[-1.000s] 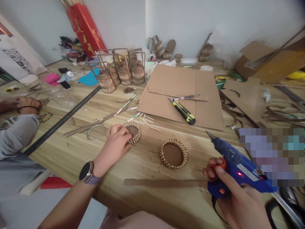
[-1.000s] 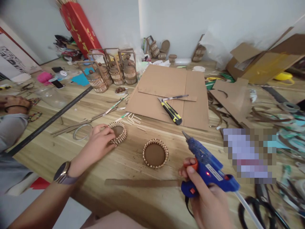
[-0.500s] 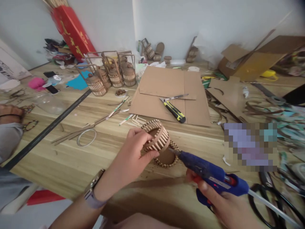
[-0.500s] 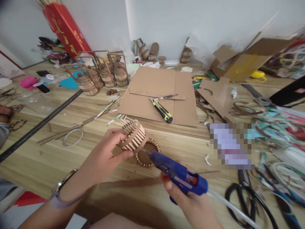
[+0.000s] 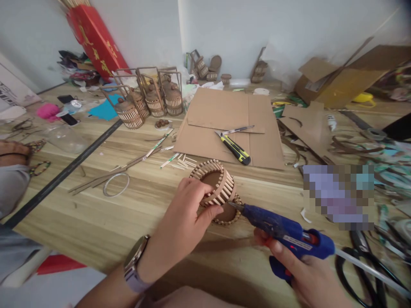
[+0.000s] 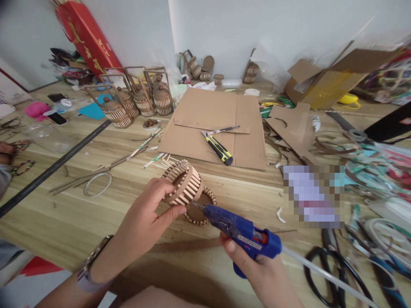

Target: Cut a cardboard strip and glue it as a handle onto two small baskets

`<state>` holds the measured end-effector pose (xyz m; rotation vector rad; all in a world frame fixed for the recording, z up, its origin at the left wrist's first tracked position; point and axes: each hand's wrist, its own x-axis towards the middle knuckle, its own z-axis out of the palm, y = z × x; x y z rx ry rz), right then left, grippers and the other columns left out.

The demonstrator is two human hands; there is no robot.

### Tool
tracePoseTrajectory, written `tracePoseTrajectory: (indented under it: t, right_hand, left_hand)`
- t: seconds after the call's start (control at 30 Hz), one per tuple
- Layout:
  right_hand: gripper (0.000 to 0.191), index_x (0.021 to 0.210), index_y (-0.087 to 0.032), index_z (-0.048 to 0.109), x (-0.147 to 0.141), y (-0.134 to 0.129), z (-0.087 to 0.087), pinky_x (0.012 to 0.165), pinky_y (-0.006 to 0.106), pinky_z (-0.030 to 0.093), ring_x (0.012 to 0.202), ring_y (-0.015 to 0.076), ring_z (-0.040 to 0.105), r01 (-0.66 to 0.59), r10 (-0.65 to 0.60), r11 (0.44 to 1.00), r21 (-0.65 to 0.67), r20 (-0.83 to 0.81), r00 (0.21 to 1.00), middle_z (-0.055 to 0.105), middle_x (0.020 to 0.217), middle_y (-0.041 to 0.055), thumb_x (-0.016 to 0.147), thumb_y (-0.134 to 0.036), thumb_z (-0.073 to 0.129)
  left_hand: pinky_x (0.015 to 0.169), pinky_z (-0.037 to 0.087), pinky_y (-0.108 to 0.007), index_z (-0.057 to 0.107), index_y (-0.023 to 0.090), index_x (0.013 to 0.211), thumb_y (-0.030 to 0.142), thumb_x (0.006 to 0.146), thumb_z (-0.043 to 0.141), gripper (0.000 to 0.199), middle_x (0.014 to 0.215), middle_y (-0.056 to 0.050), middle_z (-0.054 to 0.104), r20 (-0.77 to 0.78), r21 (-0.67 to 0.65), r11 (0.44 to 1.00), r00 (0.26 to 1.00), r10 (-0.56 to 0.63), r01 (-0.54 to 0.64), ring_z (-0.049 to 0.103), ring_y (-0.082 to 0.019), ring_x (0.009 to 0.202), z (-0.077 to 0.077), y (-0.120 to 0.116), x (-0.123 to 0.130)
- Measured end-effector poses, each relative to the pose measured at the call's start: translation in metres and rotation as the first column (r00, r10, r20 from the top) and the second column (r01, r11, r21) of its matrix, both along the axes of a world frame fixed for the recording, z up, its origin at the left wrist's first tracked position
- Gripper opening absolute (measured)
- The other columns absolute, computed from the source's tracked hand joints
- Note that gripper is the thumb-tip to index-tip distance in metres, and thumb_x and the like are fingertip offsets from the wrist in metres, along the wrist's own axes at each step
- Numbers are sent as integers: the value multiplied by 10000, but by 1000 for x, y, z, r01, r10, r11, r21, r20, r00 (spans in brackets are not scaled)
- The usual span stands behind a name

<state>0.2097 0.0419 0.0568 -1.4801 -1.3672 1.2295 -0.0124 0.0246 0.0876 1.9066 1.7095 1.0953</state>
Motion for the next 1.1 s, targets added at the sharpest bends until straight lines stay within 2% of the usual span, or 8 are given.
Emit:
tracePoseTrajectory:
  t: [0.13, 0.53, 0.8, 0.87, 1.0, 1.1]
  right_hand:
    - [532, 633, -224, 750, -1, -1, 2, 467, 255, 427, 521, 159, 531, 7, -7, 1000, -16, 5, 1000, 650, 580, 41, 587, -754, 733]
    - [523, 612, -225, 737, -2, 1, 3, 484, 268, 438, 533, 171, 532, -15, 15, 1000, 6, 28, 999, 638, 576, 41, 598, -747, 726]
    - [519, 670, -184, 738, 2, 1, -3, 505, 267, 446, 618, 193, 579, -89, 81, 994, -70, -103, 991, 667, 671, 75, 637, -702, 742]
    - [519, 662, -186, 731, 2, 1, -2, 522, 265, 461, 635, 195, 587, -70, 59, 994, -81, -130, 990, 661, 663, 70, 621, -702, 753]
    - [526, 629, -195, 720, 3, 1, 0, 579, 282, 503, 621, 195, 593, 43, -54, 994, -99, -122, 991, 664, 630, 62, 554, -712, 787]
    - [526, 633, -196, 720, 4, 1, 0, 574, 291, 508, 627, 211, 614, 47, -58, 994, -99, -116, 992, 668, 637, 66, 554, -712, 786]
  left_hand:
    - [821, 440, -305, 485, 223, 945, 121, 894, 636, 189, 946, -10, 532, 0, -3, 1000, 1000, 16, -16, 500, -189, 941, 0, 1, 1]
    - [824, 464, -329, 503, 232, 965, 168, 915, 608, 133, 947, -21, 557, -16, 4, 999, 999, 34, -34, 526, -208, 948, 1, -1, 2]
    - [839, 451, -331, 457, 227, 964, 128, 926, 595, 174, 955, -21, 543, -96, 98, 994, 995, -28, 37, 506, -200, 964, -1, -1, 2]
    - [850, 450, -334, 452, 226, 967, 131, 928, 597, 178, 963, -22, 547, -114, 118, 992, 993, -34, 47, 504, -202, 981, -1, -1, 1]
    - [832, 459, -337, 458, 225, 980, 147, 928, 602, 171, 956, -25, 547, -105, 107, 994, 994, -2, 13, 507, -205, 966, 1, -2, 0]
    - [812, 464, -330, 478, 226, 977, 153, 922, 605, 157, 943, -22, 547, -77, 73, 997, 997, 11, -5, 515, -202, 939, 2, -2, 1]
